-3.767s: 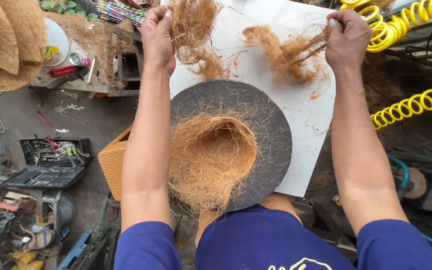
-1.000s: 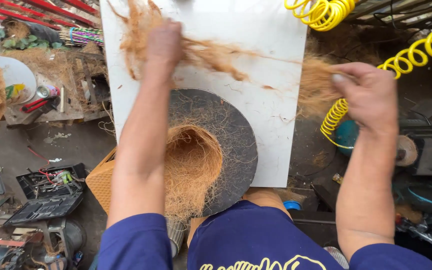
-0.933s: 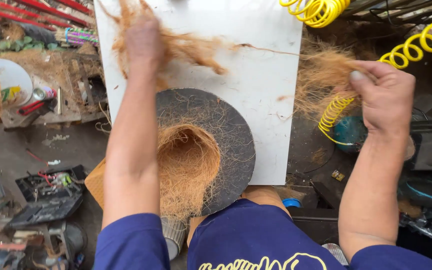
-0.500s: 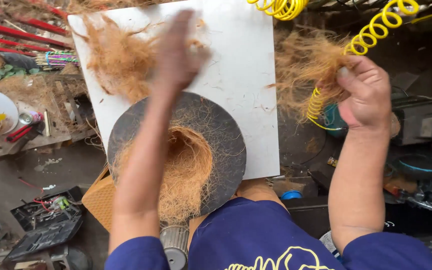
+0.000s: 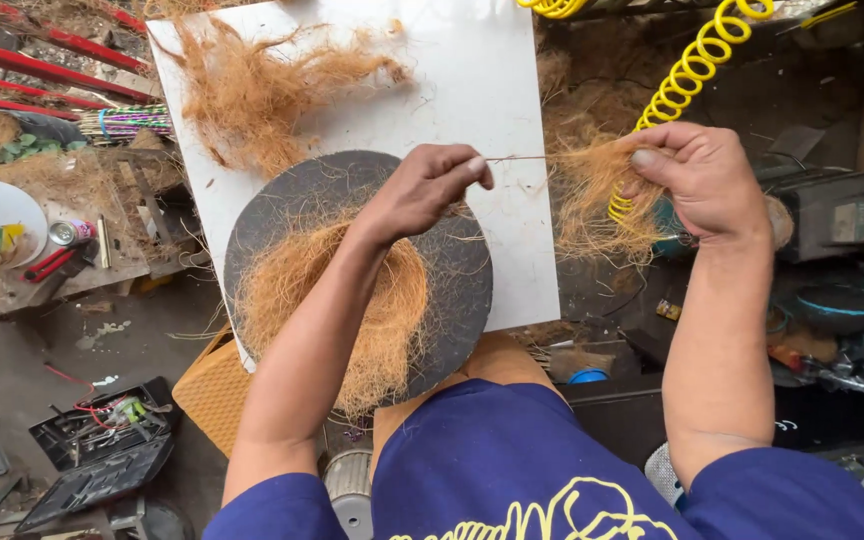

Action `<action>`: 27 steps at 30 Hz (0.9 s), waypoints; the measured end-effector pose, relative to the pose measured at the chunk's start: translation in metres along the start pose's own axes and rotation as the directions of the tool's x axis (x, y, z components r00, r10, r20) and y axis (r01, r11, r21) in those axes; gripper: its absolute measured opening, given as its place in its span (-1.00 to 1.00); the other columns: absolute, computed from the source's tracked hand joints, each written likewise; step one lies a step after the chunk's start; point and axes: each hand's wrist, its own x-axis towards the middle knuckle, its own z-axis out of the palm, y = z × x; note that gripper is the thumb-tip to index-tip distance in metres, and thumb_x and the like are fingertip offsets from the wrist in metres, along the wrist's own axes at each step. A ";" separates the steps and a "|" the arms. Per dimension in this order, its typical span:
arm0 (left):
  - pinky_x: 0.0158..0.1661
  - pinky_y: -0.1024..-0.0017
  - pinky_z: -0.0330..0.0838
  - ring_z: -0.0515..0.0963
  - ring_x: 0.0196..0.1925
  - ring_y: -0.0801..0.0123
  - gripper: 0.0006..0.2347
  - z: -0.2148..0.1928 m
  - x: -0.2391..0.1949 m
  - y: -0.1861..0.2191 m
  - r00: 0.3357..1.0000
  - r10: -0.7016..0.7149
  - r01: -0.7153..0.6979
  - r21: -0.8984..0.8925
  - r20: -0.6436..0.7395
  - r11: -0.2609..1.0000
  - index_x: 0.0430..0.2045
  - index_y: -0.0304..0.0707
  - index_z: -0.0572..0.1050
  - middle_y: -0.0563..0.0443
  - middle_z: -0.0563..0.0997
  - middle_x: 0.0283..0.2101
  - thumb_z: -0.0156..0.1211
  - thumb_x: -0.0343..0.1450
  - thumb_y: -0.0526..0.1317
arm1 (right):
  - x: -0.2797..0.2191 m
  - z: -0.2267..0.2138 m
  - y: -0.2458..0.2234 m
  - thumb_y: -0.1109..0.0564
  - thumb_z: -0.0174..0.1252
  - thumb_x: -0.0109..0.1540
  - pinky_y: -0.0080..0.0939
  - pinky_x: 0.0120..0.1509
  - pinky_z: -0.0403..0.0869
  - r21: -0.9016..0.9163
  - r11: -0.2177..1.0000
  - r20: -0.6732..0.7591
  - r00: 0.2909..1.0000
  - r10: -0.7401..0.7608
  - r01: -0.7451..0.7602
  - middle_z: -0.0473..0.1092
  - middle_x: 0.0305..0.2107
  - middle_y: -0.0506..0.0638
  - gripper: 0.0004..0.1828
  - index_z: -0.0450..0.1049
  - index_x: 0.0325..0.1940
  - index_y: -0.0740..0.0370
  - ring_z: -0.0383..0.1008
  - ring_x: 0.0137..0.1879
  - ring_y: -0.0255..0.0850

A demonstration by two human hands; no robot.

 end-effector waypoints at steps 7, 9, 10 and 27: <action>-0.55 0.53 0.50 0.22 -0.73 0.60 -0.80 -0.067 -0.044 -0.017 0.760 -0.253 0.069 -0.312 -0.599 0.947 -0.46 0.02 0.53 0.24 0.34 -0.70 -0.05 0.52 -0.26 | -0.032 -0.002 0.011 0.30 0.16 0.28 -0.43 -0.11 0.57 0.025 0.999 -0.080 0.996 0.030 -0.028 0.50 -0.25 0.04 -0.78 0.50 0.02 0.35 0.51 -0.25 -0.35; -0.64 0.60 0.30 0.36 -0.64 0.57 -0.82 -0.108 -0.060 -0.041 0.371 -0.191 -0.182 -0.272 -0.909 0.945 -0.54 -0.08 0.47 0.20 0.44 -0.61 0.01 0.47 -0.13 | -0.038 -0.014 0.021 0.27 0.19 0.29 -0.45 0.09 0.58 0.016 0.999 -0.267 0.963 -0.039 0.045 0.51 -0.11 -0.04 -0.75 0.50 0.07 0.24 0.54 -0.06 -0.39; -0.64 0.60 0.30 0.36 -0.64 0.57 -0.82 -0.130 -0.065 -0.058 0.368 -0.190 -0.185 -0.272 -0.910 0.945 -0.54 -0.08 0.47 0.20 0.44 -0.61 0.01 0.47 -0.13 | -0.040 -0.011 0.020 0.27 0.19 0.29 -0.45 0.09 0.58 0.015 0.999 -0.263 0.964 -0.043 0.048 0.51 -0.11 -0.04 -0.75 0.50 0.07 0.24 0.54 -0.06 -0.39; -0.38 0.50 0.40 0.52 -0.51 0.55 -0.83 0.086 -0.075 -0.020 0.927 0.251 -0.235 0.092 -0.279 0.968 -0.31 -0.09 0.59 0.18 0.62 -0.53 0.06 0.47 -0.10 | -0.051 0.101 -0.028 0.14 0.29 0.25 -0.35 -0.30 0.50 0.579 0.773 -0.333 0.941 -0.065 0.258 0.52 -0.38 0.08 -0.82 0.49 -0.08 0.14 0.57 -0.31 -0.16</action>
